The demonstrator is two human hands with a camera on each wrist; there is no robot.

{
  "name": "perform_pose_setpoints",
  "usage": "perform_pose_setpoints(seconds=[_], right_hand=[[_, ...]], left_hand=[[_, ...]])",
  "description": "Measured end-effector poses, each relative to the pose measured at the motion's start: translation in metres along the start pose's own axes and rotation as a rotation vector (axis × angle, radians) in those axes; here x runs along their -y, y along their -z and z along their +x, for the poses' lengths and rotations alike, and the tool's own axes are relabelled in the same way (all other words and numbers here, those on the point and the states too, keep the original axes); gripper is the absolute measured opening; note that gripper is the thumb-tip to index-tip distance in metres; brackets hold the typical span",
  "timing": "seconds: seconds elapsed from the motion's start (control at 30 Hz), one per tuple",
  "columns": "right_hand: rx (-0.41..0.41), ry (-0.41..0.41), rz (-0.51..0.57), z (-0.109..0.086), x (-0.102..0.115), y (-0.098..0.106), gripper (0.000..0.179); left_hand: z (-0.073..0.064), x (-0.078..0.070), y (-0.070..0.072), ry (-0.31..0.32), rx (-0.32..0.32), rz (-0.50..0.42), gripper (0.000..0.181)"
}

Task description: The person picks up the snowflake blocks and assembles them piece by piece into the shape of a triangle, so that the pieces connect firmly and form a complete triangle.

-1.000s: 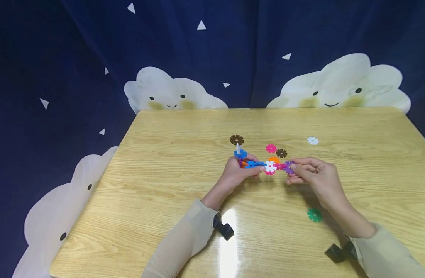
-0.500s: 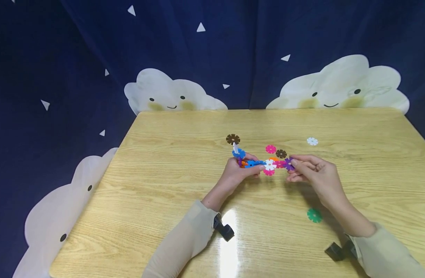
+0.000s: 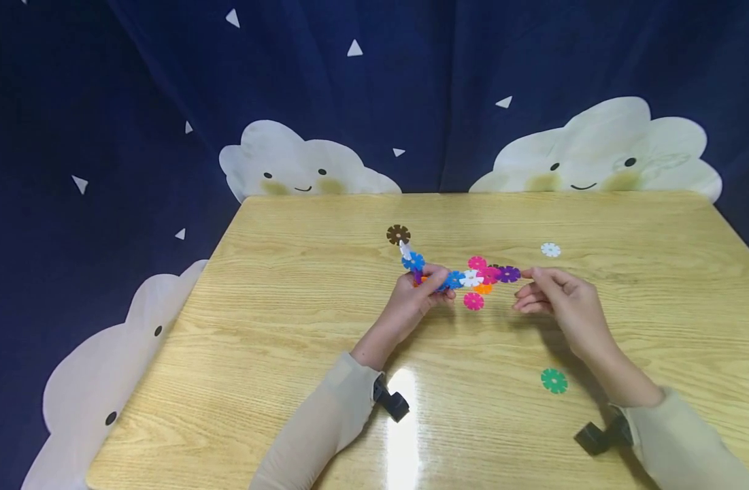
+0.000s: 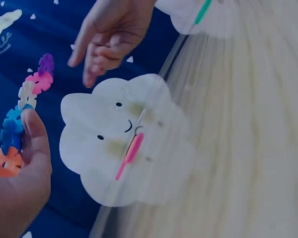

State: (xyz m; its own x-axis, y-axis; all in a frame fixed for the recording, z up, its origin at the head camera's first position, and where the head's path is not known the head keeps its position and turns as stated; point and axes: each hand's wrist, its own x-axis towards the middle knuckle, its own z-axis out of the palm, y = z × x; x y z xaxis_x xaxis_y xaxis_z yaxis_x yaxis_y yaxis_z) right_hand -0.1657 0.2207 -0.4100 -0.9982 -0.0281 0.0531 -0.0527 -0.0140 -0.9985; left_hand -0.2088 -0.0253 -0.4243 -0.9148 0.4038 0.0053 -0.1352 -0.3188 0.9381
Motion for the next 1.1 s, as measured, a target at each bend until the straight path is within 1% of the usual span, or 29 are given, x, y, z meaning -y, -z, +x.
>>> perform_pose_setpoints(seconds=[0.1, 0.13, 0.2, 0.27, 0.33, 0.4, 0.5, 0.57, 0.67, 0.77, 0.87, 1.0, 1.1], right_hand=[[0.05, -0.056, -0.135, 0.005, -0.006, 0.001, 0.031], [0.069, -0.068, -0.207, 0.007, -0.008, 0.001, 0.034], [0.112, -0.074, -0.354, 0.009, -0.011, -0.001, 0.037], [0.155, -0.051, -0.5, 0.012, -0.014, -0.006, 0.037], [0.187, 0.006, -0.636, 0.016, -0.016, -0.012, 0.034], [0.211, 0.07, -0.747, 0.021, -0.018, -0.019, 0.032], [0.238, 0.166, -0.871, 0.027, -0.022, -0.027, 0.031], [0.26, 0.2, -0.927, 0.029, -0.025, -0.031, 0.032], [0.298, 0.233, -0.985, 0.029, -0.028, -0.035, 0.032], [0.317, 0.256, -0.992, 0.028, -0.029, -0.038, 0.026], [0.317, 0.187, -0.946, 0.027, -0.027, -0.038, 0.02], [0.283, 0.116, -0.896, 0.025, -0.026, -0.035, 0.023], [0.267, 0.094, -0.852, 0.025, -0.025, -0.029, 0.018]], left_hand=[[-0.001, -0.006, 0.002, -0.066, 0.076, -0.107, 0.056], [-0.001, -0.007, 0.002, -0.086, 0.094, -0.122, 0.065], [-0.001, -0.01, 0.003, -0.114, 0.127, -0.144, 0.074], [-0.001, -0.013, 0.003, -0.122, 0.147, -0.147, 0.073], [-0.001, -0.015, 0.002, -0.122, 0.156, -0.139, 0.066], [-0.002, -0.016, 0.002, -0.115, 0.156, -0.141, 0.057], [-0.003, -0.016, 0.001, -0.103, 0.158, -0.155, 0.045], [-0.003, -0.016, 0.0, -0.088, 0.155, -0.174, 0.044], [-0.004, -0.017, 0.0, -0.063, 0.146, -0.193, 0.044], [-0.004, -0.018, -0.001, -0.045, 0.141, -0.186, 0.043], [-0.005, -0.019, -0.001, -0.044, 0.143, -0.176, 0.044], [-0.005, -0.019, -0.001, -0.032, 0.146, -0.179, 0.043], [-0.005, -0.019, -0.001, -0.015, 0.148, -0.182, 0.037]])
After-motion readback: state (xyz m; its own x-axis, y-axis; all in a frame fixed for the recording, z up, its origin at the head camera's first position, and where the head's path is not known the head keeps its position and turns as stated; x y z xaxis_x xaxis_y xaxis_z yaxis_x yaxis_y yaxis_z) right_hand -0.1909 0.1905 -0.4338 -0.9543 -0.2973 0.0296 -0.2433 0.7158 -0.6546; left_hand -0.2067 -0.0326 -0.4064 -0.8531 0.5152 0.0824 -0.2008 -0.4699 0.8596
